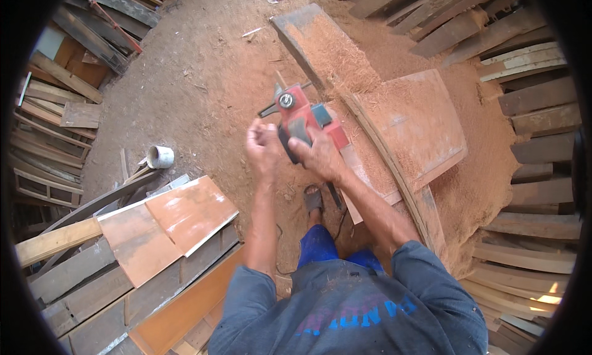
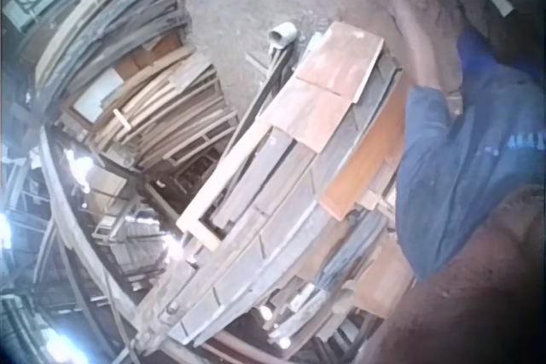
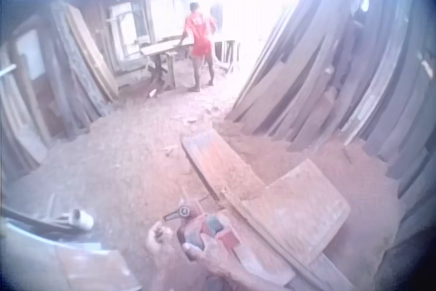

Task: The person planes wooden boards using an electric hand planer and aligns and fits wooden pieces together by hand on the workbench.

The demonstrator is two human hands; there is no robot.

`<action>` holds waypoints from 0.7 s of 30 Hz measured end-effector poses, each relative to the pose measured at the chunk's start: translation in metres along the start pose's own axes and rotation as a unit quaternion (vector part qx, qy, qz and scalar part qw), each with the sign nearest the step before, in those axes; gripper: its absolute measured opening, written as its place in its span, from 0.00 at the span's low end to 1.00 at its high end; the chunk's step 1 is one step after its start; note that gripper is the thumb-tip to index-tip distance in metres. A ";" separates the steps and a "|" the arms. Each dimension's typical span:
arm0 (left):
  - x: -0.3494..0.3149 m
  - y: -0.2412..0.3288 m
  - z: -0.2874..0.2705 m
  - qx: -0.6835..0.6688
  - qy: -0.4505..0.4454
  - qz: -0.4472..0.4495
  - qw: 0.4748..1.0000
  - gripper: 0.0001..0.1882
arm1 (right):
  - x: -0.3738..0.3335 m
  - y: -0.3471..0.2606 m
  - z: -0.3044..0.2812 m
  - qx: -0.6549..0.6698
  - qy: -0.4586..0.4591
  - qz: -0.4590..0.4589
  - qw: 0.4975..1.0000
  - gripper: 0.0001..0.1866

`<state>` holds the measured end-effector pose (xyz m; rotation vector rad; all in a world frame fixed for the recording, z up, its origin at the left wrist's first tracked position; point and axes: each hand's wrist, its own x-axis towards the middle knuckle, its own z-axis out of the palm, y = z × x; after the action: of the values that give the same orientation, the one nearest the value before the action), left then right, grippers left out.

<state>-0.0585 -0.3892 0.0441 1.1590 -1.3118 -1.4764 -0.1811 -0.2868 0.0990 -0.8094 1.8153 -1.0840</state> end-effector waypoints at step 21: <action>-0.125 -0.146 0.058 0.086 -0.289 -0.198 0.933 0.20 | -0.126 0.209 0.096 -0.132 -0.199 -0.024 0.971 0.33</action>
<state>-0.0860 -0.2387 -0.0859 1.1939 -1.6913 -2.1483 -0.0625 -0.1283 -0.0727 -1.1436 1.6170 -0.6549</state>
